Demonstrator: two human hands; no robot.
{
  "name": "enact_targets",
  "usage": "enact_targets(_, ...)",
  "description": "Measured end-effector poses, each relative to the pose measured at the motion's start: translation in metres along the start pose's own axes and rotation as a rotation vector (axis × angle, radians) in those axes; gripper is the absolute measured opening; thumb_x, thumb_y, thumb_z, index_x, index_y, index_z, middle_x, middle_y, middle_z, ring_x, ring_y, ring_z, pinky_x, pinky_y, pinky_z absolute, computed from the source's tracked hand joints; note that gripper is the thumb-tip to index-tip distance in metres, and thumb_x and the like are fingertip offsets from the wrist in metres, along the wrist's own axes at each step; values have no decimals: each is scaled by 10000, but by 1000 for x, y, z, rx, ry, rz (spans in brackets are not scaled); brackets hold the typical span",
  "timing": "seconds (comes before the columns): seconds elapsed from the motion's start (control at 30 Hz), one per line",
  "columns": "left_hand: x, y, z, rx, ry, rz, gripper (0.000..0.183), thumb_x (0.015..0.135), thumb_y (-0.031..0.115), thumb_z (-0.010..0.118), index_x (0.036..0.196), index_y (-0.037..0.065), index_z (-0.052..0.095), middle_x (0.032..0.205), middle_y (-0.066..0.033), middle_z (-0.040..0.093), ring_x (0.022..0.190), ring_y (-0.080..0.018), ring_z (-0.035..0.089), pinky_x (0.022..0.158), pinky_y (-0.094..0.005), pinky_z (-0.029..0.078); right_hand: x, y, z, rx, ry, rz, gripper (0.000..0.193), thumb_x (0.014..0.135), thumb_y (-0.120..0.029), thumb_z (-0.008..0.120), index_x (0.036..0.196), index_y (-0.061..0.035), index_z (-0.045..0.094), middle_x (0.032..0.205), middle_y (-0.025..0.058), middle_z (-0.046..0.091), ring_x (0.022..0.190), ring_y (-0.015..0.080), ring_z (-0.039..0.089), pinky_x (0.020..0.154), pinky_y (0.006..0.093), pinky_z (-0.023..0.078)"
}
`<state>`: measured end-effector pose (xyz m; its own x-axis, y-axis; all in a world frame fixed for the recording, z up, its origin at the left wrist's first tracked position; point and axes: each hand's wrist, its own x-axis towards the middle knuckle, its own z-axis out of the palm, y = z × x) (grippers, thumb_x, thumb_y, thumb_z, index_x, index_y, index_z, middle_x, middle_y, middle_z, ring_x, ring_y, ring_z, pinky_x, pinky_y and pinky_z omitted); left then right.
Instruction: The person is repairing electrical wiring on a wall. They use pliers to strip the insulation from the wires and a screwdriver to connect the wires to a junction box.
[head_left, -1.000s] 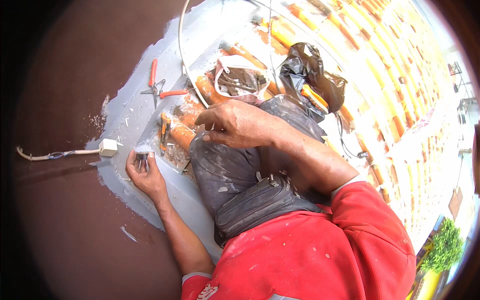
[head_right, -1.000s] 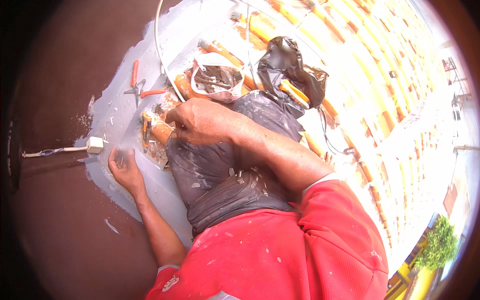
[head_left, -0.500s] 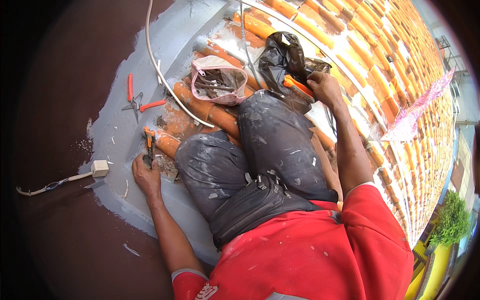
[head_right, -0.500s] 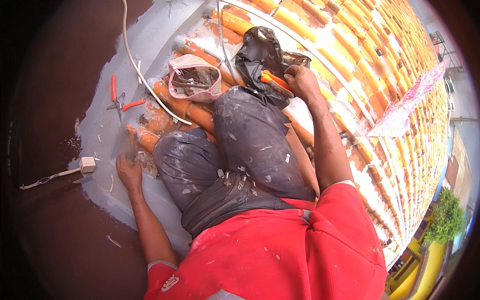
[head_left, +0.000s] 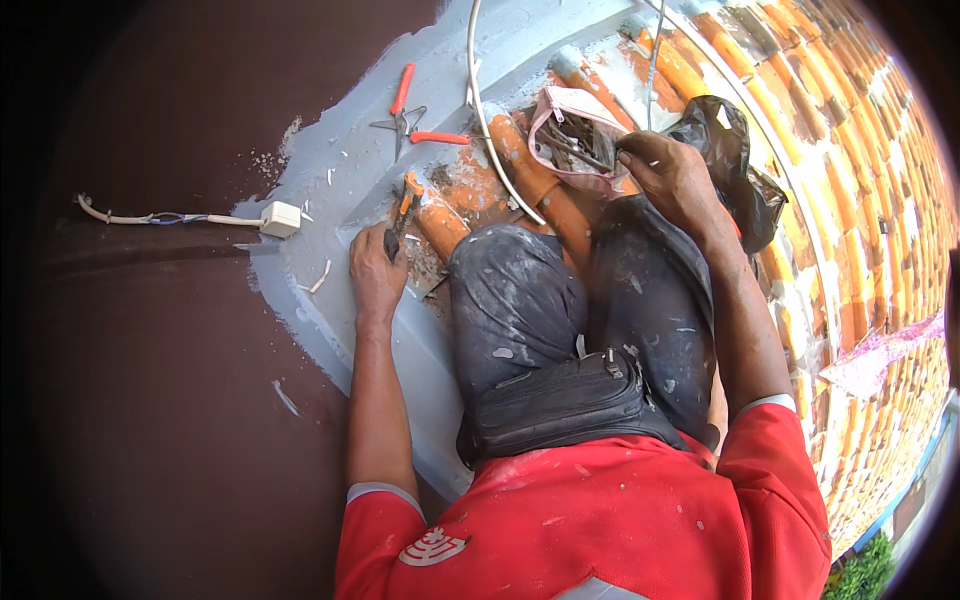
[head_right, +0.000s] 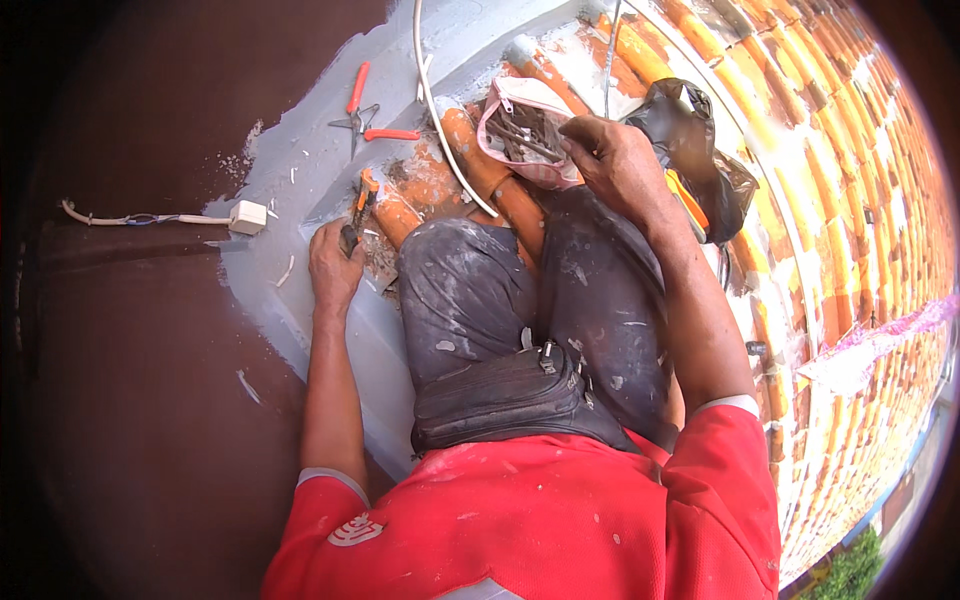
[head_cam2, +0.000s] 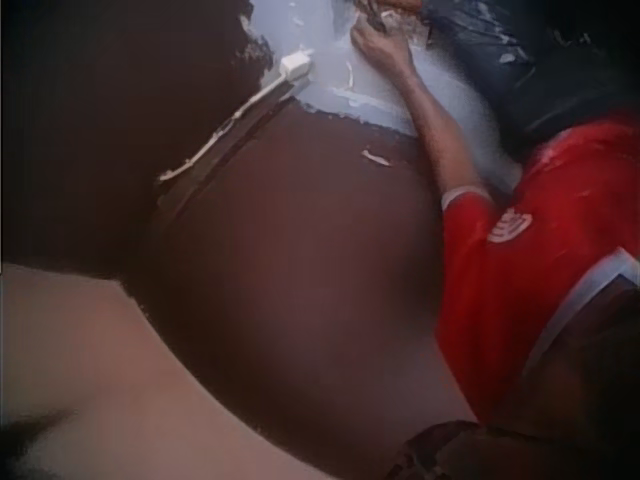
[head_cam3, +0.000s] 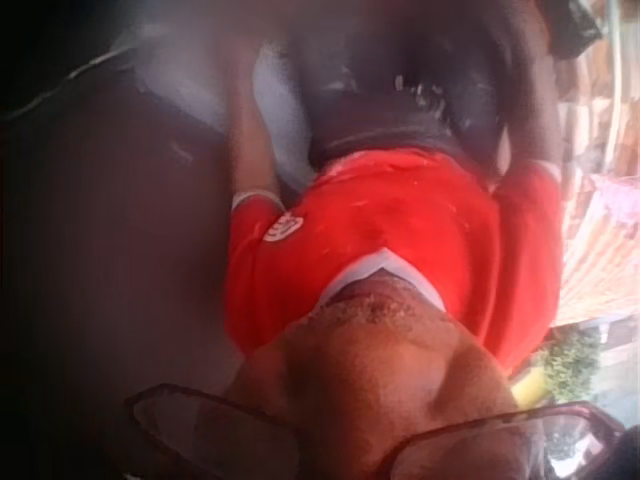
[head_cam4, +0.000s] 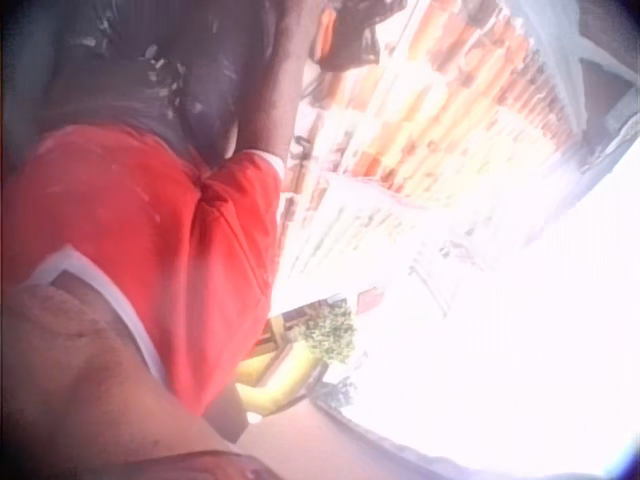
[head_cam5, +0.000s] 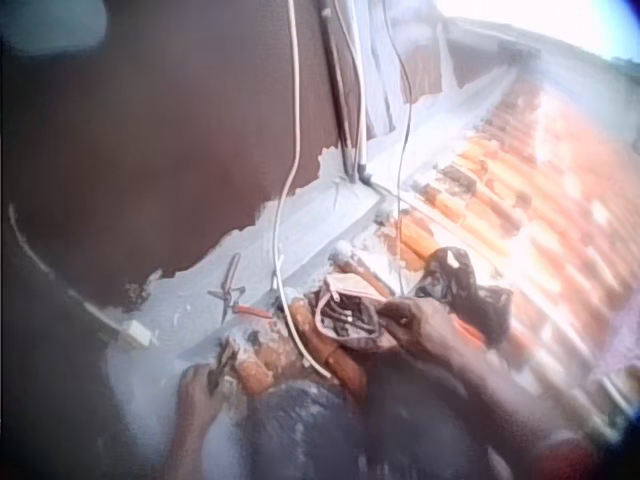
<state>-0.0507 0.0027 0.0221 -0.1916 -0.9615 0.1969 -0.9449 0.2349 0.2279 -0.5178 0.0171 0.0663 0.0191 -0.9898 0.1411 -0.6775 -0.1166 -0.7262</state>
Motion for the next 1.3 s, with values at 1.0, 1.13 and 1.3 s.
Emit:
enact_targets(1.0,-97,15,15,259,-161,62,253,1019,228,624,1210,128,757,1223,-53,713,1383,-346,557,1296,-632,207,-457,17,-50,-86,-738,1709,304,922,-248,686,861,27,799,810,188,794,759,344,796,758,447,627)
enact_targets(1.13,-103,11,19,289,-164,112,284,995,200,645,1255,131,736,1221,-32,708,1379,-319,565,1289,-636,216,-465,-85,28,203,-599,1644,303,922,-252,689,881,28,797,826,186,796,771,337,794,762,444,625)
enact_targets(1.3,-99,4,36,391,-249,146,287,1046,232,563,1286,200,718,1218,15,679,1413,-259,553,1303,-631,209,-428,-119,74,274,-382,1523,303,923,-257,694,905,29,794,846,183,797,785,328,791,767,440,622)
